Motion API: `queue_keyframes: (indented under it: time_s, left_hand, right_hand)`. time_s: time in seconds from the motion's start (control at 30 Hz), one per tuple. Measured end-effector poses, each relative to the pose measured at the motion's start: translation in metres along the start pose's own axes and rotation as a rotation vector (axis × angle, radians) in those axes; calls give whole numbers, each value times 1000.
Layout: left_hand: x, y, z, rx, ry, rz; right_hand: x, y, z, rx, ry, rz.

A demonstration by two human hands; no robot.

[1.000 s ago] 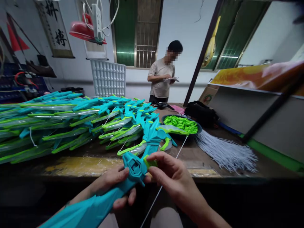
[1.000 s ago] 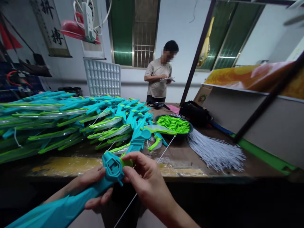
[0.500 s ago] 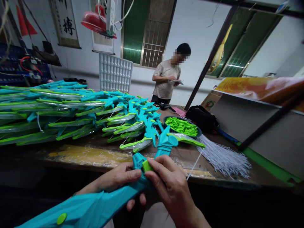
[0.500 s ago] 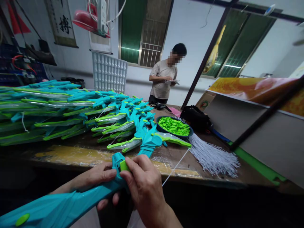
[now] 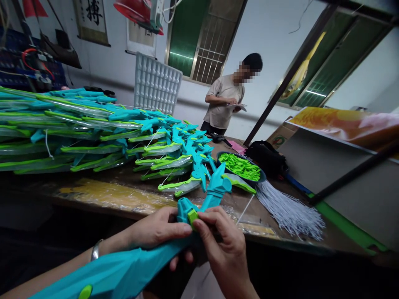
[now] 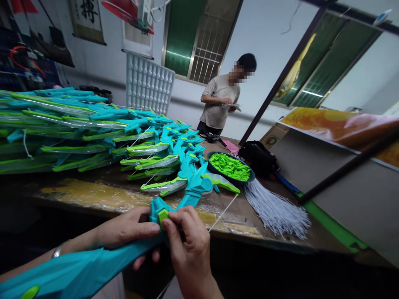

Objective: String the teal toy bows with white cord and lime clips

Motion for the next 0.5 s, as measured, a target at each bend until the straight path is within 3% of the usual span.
queue_keyframes:
  time_s: [0.17, 0.4, 0.5]
  left_hand:
    - [6, 1, -3, 116, -20, -137]
    - [12, -3, -16, 81, -19, -275]
    - [15, -6, -19, 81, -71, -438]
  right_hand:
    - [-3, 2, -7, 31, 57, 54]
    - [9, 19, -14, -17, -79, 22]
    - [14, 27, -17, -39, -72, 76]
Point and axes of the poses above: each hand's wrist, its own z-axis away from the middle knuckle, its own y-axis out of the back of the hand, x = y × z, the point moved 1 cm from there along -z, towards the middle knuckle, and after that the axes turned 13 degrees about -y, right-handed, at the moved point
